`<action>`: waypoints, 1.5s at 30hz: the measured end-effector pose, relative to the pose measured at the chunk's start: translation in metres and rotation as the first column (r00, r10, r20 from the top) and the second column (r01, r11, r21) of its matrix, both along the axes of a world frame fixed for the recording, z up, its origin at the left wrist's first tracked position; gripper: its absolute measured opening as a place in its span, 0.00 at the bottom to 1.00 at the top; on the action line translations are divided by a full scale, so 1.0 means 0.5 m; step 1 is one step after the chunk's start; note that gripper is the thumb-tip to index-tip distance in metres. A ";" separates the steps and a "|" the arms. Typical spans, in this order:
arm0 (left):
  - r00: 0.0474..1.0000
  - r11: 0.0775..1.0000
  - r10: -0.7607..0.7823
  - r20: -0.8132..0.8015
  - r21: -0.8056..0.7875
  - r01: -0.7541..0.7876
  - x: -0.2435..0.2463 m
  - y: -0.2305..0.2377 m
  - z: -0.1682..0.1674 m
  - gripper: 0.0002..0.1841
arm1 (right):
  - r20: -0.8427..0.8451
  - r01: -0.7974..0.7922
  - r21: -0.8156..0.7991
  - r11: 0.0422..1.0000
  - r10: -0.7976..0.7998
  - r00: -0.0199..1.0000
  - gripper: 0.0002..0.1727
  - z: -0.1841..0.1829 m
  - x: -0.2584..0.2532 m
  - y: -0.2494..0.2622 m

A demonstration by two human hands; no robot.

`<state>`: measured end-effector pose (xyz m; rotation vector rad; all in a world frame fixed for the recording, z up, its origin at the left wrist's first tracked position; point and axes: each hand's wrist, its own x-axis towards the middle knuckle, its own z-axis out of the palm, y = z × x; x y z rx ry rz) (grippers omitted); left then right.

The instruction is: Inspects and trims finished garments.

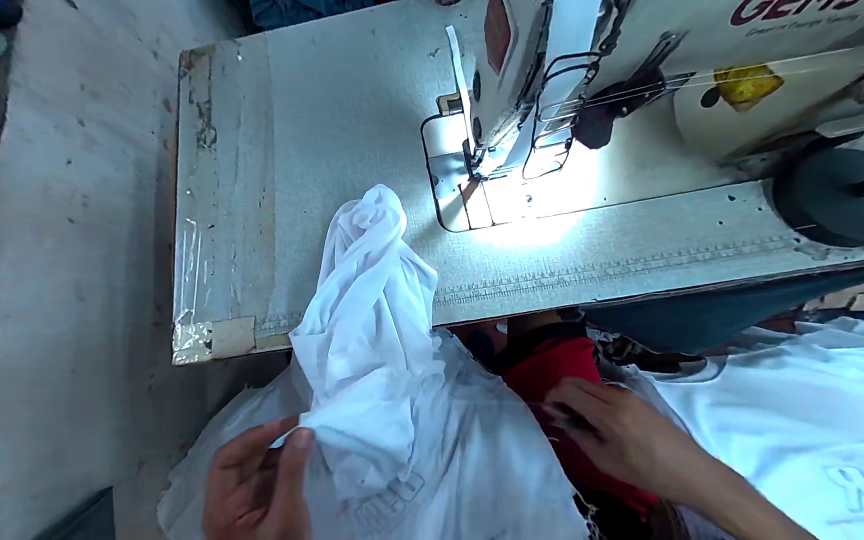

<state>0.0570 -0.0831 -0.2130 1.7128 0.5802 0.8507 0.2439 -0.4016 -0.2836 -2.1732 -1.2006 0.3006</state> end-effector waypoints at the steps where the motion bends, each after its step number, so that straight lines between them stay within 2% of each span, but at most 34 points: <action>1: 1.000 1.000 0.020 0.010 0.008 -0.020 -0.006 0.012 0.002 0.12 | 0.029 0.043 -0.080 0.996 -0.040 0.999 0.09 -0.020 0.007 -0.050; 3: 0.998 0.999 0.048 0.040 0.023 -0.048 -0.015 0.035 0.003 0.13 | 0.052 0.159 -0.237 0.959 -0.151 0.987 0.10 -0.055 0.029 -0.163; 5: 0.994 0.997 0.074 0.081 0.017 -0.076 -0.019 0.051 -0.001 0.12 | 0.061 0.296 -0.429 0.854 -0.299 0.952 0.07 -0.080 0.061 -0.287; 6: 0.991 0.996 0.086 0.103 0.005 -0.087 -0.019 0.056 -0.003 0.12 | 0.085 0.364 -0.554 0.749 -0.384 0.919 0.06 -0.086 0.074 -0.342; 7: 0.988 0.996 0.094 0.119 -0.007 -0.093 -0.016 0.058 -0.005 0.11 | 0.120 0.413 -0.687 0.598 -0.467 0.876 0.07 -0.088 0.084 -0.381; 8: 0.987 0.995 0.098 0.127 -0.011 -0.097 -0.010 0.057 -0.006 0.11 | 0.161 0.431 -0.786 0.444 -0.526 0.835 0.08 -0.087 0.091 -0.403; 9: 0.987 0.995 0.095 0.128 -0.012 -0.095 -0.005 0.054 -0.006 0.11 | 0.185 0.418 -0.846 0.330 -0.555 0.811 0.09 -0.086 0.094 -0.409; 10: 0.988 0.996 0.089 0.130 -0.018 -0.087 0.000 0.051 -0.006 0.11 | 0.182 0.394 -0.874 0.285 -0.561 0.808 0.11 -0.084 0.095 -0.398; 11: 0.988 0.997 0.077 0.131 -0.021 -0.075 0.003 0.047 -0.005 0.11 | 0.155 0.385 -0.861 0.332 -0.551 0.820 0.12 -0.079 0.090 -0.370; 12: 0.989 0.998 0.062 0.132 -0.017 -0.061 0.006 0.044 -0.002 0.11 | 0.102 0.393 -0.795 0.462 -0.538 0.837 0.13 -0.072 0.083 -0.326; 14: 0.990 0.999 0.038 0.133 -0.003 -0.038 0.008 0.037 0.005 0.11 | -0.005 0.380 -0.534 0.755 -0.453 0.892 0.18 -0.061 0.065 -0.200; 15: 0.990 0.999 0.036 0.133 0.001 -0.036 0.007 0.033 0.008 0.11 | -0.048 0.350 -0.376 0.858 -0.395 0.917 0.19 -0.058 0.052 -0.126; 17: 0.991 0.999 0.043 0.125 0.008 -0.045 0.006 0.023 0.015 0.12 | -0.189 0.269 -0.092 0.959 -0.282 0.940 0.24 -0.055 0.014 0.027; 19: 0.992 0.999 0.042 0.122 0.016 -0.044 0.006 0.015 0.021 0.12 | -0.380 0.155 0.058 0.986 -0.122 0.917 0.31 -0.055 -0.025 0.154; 21: 0.992 0.999 0.042 0.119 0.024 -0.045 0.005 0.012 0.024 0.12 | -0.471 0.026 0.042 0.999 -0.003 0.882 0.34 -0.062 -0.055 0.233; 23: 0.992 0.997 0.062 0.109 0.030 -0.066 0.000 0.019 0.022 0.11 | -0.496 -0.077 0.032 0.996 0.083 0.865 0.30 -0.071 -0.075 0.257; 25: 0.991 0.995 0.095 0.089 0.029 -0.098 -0.003 0.036 0.015 0.12 | -0.576 -0.077 0.148 0.986 0.149 0.804 0.28 -0.058 -0.072 0.222; 27: 0.990 0.992 0.125 0.064 0.014 -0.126 -0.005 0.051 0.000 0.12 | -0.640 0.096 0.237 0.967 0.081 0.764 0.24 -0.047 -0.053 0.138; 28: 0.990 0.990 0.137 0.046 0.011 -0.137 -0.004 0.060 -0.008 0.12 | -0.637 0.192 0.215 0.958 -0.012 0.771 0.22 -0.044 -0.033 0.081; 30: 0.987 0.987 0.158 0.007 0.016 -0.158 -0.003 0.080 -0.024 0.13 | -0.502 0.355 0.036 0.934 -0.290 0.814 0.22 -0.042 0.024 -0.061; 32: 0.982 0.983 0.184 -0.035 0.036 -0.182 -0.004 0.104 -0.043 0.13 | -0.164 0.463 -0.279 0.841 -0.517 0.840 0.22 -0.034 0.093 -0.240; 33: 0.980 0.980 0.194 -0.052 0.047 -0.192 -0.003 0.115 -0.051 0.13 | 0.011 0.538 -0.455 0.710 -0.600 0.800 0.21 -0.028 0.116 -0.326; 35: 0.973 0.976 0.213 -0.090 0.060 -0.208 0.004 0.130 -0.065 0.13 | 0.283 0.641 -0.697 0.323 -0.698 0.659 0.20 -0.025 0.139 -0.464; 36: 0.969 0.974 0.222 -0.112 0.081 -0.214 0.010 0.131 -0.069 0.13 | 0.341 0.640 -0.744 0.194 -0.713 0.612 0.21 -0.025 0.141 -0.502; 37: 0.962 0.969 0.234 -0.138 0.117 -0.219 0.015 0.129 -0.072 0.14 | 0.353 0.631 -0.761 0.149 -0.721 0.596 0.21 -0.022 0.139 -0.512; 38: 0.951 0.959 0.255 -0.173 0.173 -0.226 0.018 0.124 -0.073 0.15 | 0.336 0.633 -0.754 0.177 -0.723 0.603 0.20 -0.020 0.132 -0.492; 39: 0.935 0.941 0.283 -0.215 0.250 -0.227 0.018 0.118 -0.073 0.18 | 0.289 0.637 -0.723 0.267 -0.721 0.630 0.18 -0.020 0.120 -0.448; 41: 0.904 0.898 0.319 -0.284 0.396 -0.192 0.015 0.093 -0.064 0.26 | 0.133 0.604 -0.562 0.565 -0.659 0.740 0.15 -0.036 0.094 -0.320; 42: 0.919 0.891 0.300 -0.257 0.420 -0.174 0.018 0.071 -0.060 0.25 | 0.045 0.552 -0.432 0.714 -0.594 0.803 0.14 -0.048 0.080 -0.245; 43: 0.948 0.912 0.236 -0.211 0.386 -0.141 0.024 0.040 -0.057 0.20 | -0.033 0.487 -0.289 0.824 -0.517 0.855 0.14 -0.058 0.066 -0.166; 45: 0.984 0.991 0.012 -0.177 0.137 0.012 0.040 -0.035 -0.059 0.12 | -0.200 0.371 -0.053 0.927 -0.374 0.906 0.16 -0.074 0.039 -0.011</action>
